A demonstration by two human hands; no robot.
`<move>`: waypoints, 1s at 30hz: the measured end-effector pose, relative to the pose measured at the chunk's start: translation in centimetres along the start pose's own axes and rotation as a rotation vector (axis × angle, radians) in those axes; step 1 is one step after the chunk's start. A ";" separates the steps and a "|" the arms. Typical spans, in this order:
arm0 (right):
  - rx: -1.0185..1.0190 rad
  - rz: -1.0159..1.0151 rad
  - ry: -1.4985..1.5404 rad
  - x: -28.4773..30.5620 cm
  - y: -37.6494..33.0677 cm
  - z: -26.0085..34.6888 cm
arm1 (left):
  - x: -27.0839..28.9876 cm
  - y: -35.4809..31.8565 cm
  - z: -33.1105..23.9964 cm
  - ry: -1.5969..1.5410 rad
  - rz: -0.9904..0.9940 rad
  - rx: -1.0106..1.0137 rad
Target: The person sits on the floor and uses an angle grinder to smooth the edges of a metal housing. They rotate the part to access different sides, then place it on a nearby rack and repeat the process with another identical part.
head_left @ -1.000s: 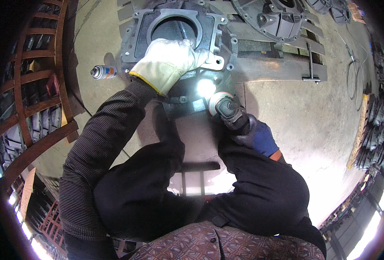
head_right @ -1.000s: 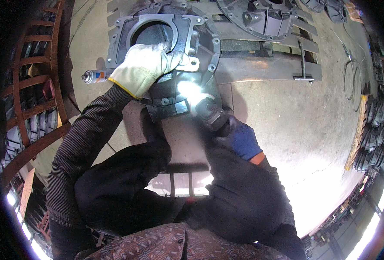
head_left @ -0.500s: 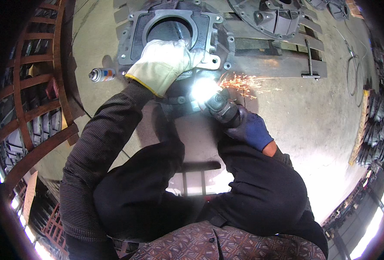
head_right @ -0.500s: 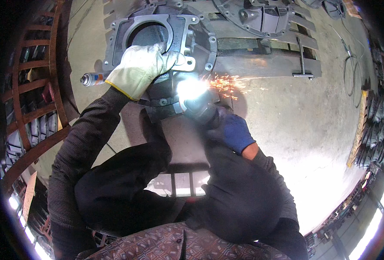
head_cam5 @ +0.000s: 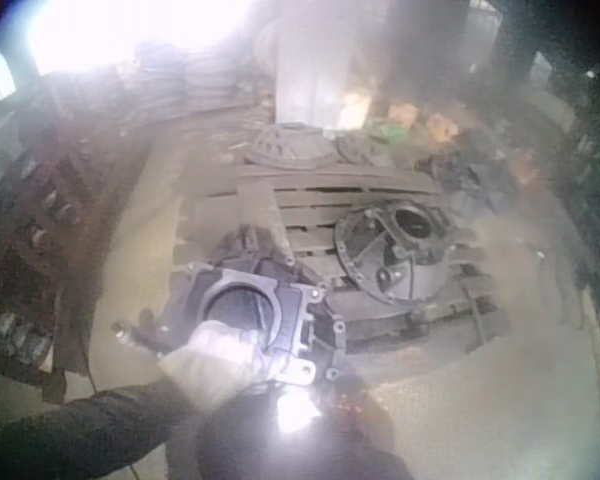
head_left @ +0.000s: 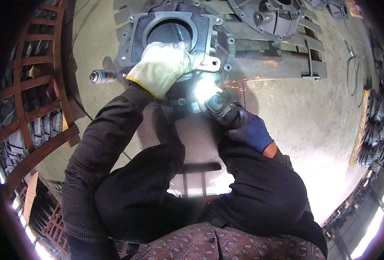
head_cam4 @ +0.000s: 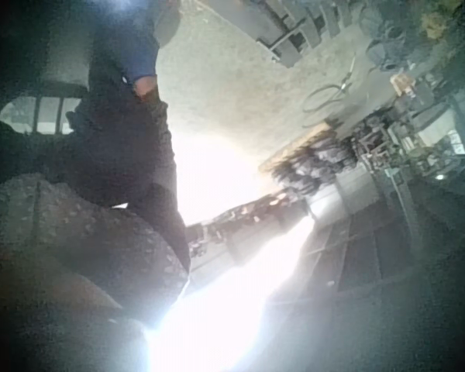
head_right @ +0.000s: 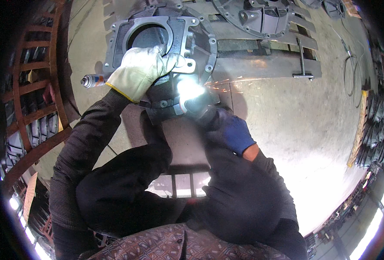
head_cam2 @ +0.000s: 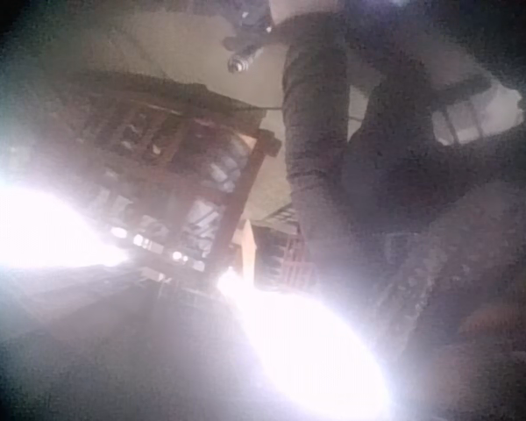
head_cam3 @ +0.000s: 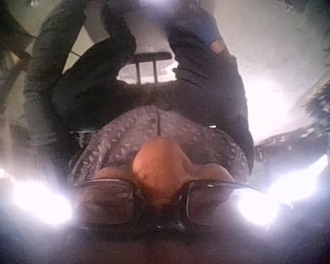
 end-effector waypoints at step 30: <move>-0.196 -0.085 0.302 3.3 -3.6 2.8 | 2.7 3.5 1.9 -0.274 0.222 -0.085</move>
Point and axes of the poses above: each hand's wrist, its own y-axis towards the middle knuckle, its own x-axis out of the back of the hand, z = x × y, the point moved 1 cm from there along y, towards the middle knuckle, and after that the axes turned 14 degrees about y, right-handed, at the moved point
